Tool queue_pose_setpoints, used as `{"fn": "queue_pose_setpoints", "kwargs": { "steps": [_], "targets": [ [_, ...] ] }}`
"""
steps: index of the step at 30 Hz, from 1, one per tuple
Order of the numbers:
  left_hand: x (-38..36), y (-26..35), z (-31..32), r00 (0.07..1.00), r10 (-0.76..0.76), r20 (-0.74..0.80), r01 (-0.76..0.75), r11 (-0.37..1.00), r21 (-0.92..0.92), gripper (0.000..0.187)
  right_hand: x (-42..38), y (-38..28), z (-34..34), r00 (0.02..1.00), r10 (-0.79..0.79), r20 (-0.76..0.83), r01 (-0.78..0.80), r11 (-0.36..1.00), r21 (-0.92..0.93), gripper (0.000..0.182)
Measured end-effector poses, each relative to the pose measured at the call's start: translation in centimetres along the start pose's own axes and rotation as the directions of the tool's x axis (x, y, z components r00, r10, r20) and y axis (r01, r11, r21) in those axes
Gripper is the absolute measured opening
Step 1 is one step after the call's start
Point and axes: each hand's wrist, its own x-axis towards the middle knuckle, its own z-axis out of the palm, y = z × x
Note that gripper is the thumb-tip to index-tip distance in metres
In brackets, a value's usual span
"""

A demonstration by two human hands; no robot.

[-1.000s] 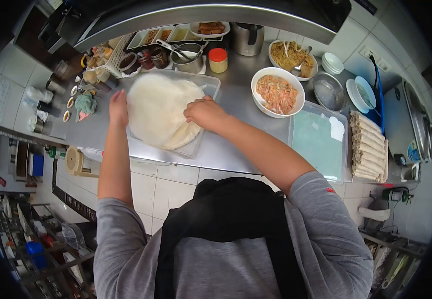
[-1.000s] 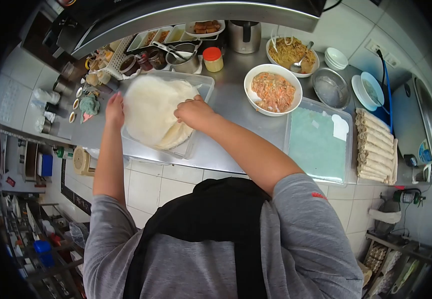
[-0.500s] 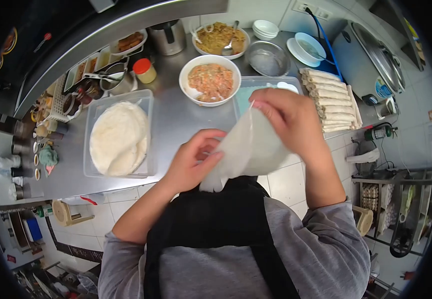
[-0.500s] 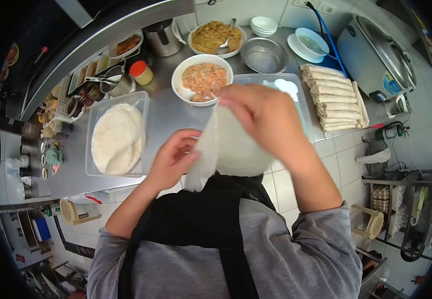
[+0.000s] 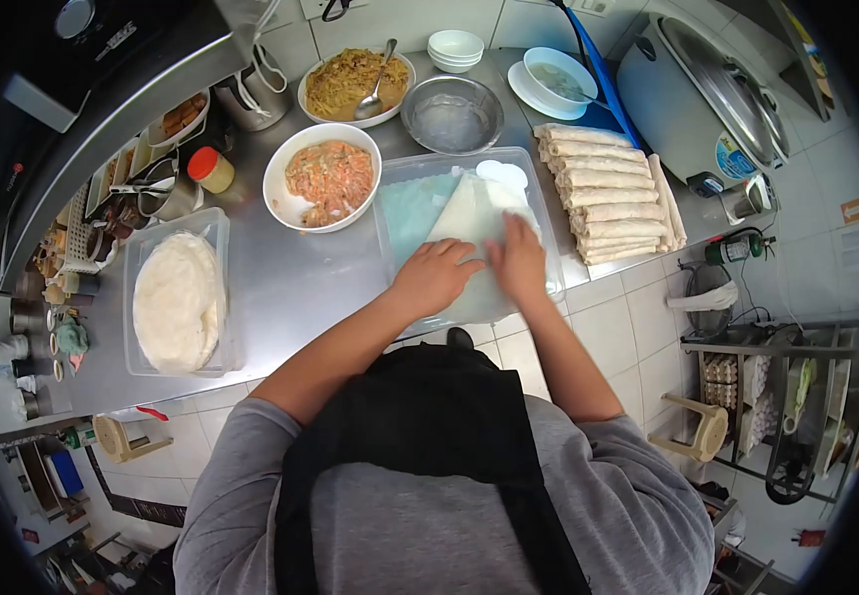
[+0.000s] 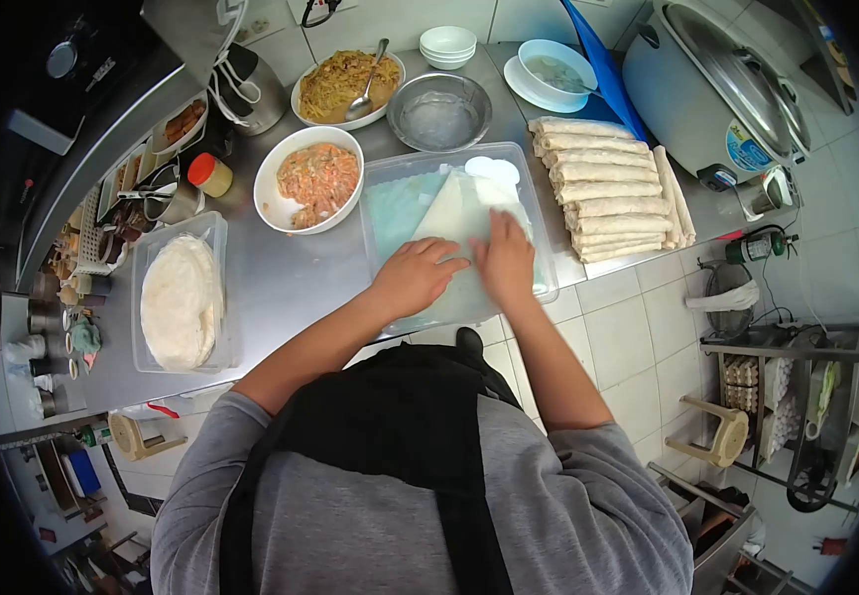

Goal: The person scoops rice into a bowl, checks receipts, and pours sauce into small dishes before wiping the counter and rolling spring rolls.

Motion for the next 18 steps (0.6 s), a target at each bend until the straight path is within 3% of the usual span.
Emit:
{"fn": "queue_pose_setpoints", "kwargs": {
  "steps": [1, 3, 5, 6, 8, 9, 10, 11, 12, 13, 14, 15, 16, 17, 18],
  "targets": [
    [0.7, 0.1, 0.5, 1.000, 0.028, 0.011, -0.030, 0.979, 0.199, 0.034, -1.1, 0.6, 0.9, 0.995, -0.091, -0.029, 0.089, 0.994, -0.068, 0.059],
    [1.0, -0.8, -0.6, 0.999, 0.003, 0.045, -0.014, 0.966, 0.258, 0.035, -0.7, 0.9, -0.1, 0.988, -0.145, 0.056, 0.150, 0.985, -0.087, 0.058],
    [0.5, -1.4, -1.9, 0.949, -0.303, 0.090, 0.233, 0.863, 0.448, 0.038, 0.4, 1.8, -1.0, 0.970, -0.195, 0.145, 0.211, 0.972, -0.101, 0.058],
    [0.7, -1.1, -3.0, 0.946, -0.311, 0.089, 0.240, 0.860, 0.451, 0.038, 1.4, 2.6, -1.2, 0.949, -0.254, 0.188, 0.271, 0.960, -0.066, 0.058],
    [0.6, 0.0, -4.8, 0.762, -0.641, 0.099, 0.514, 0.690, 0.510, 0.038, 2.6, 3.8, -1.6, 0.920, -0.319, 0.229, 0.332, 0.943, -0.019, 0.058],
    [0.0, -0.2, -3.4, 0.753, -0.651, 0.094, 0.524, 0.680, 0.512, 0.038, 3.1, 4.1, -1.9, 0.904, -0.341, 0.256, 0.357, 0.934, -0.016, 0.060],
    [-0.7, -0.9, -1.2, 0.911, -0.410, -0.046, 0.388, 0.813, 0.435, 0.038, 3.8, 4.1, -2.1, 0.887, -0.367, 0.279, 0.386, 0.922, -0.013, 0.061],
    [-0.8, -1.3, 0.1, 0.970, -0.134, -0.205, 0.207, 0.897, 0.390, 0.039, 4.7, 3.4, -2.9, 0.881, -0.384, 0.277, 0.401, 0.916, -0.005, 0.061],
    [-0.2, -0.6, 0.0, 0.994, 0.061, -0.087, -0.020, 0.912, 0.410, 0.040, 5.5, 2.2, -4.2, 0.876, -0.367, 0.313, 0.408, 0.910, -0.074, 0.064],
    [0.3, 0.2, -0.1, 0.994, 0.047, -0.096, -0.003, 0.910, 0.414, 0.040, 6.1, 1.2, -5.2, 0.870, -0.347, 0.350, 0.415, 0.899, -0.143, 0.067],
    [0.9, 1.2, -0.2, 0.999, -0.032, -0.010, 0.033, 0.921, 0.388, 0.041, 7.3, 0.4, -5.4, 0.862, -0.361, 0.357, 0.431, 0.892, -0.138, 0.067],
    [1.0, 1.6, -0.2, 0.991, -0.108, 0.078, 0.072, 0.930, 0.361, 0.042, 9.4, -0.6, -5.1, 0.875, -0.420, 0.241, 0.450, 0.889, -0.084, 0.067],
    [0.5, 0.8, 0.2, 0.984, -0.175, 0.021, 0.154, 0.911, 0.383, 0.045, 11.4, -1.4, -4.4, 0.877, -0.465, 0.120, 0.471, 0.882, -0.031, 0.067],
    [0.2, 0.7, -0.4, 0.982, -0.189, 0.015, 0.169, 0.909, 0.382, 0.045, 13.2, -2.0, -3.3, 0.871, -0.475, 0.127, 0.482, 0.876, -0.025, 0.067],
    [0.1, 0.8, -1.4, 0.975, -0.219, -0.023, 0.211, 0.902, 0.377, 0.046, 15.2, -2.6, -2.0, 0.839, -0.487, 0.244, 0.506, 0.862, -0.020, 0.065]
  ]
}}
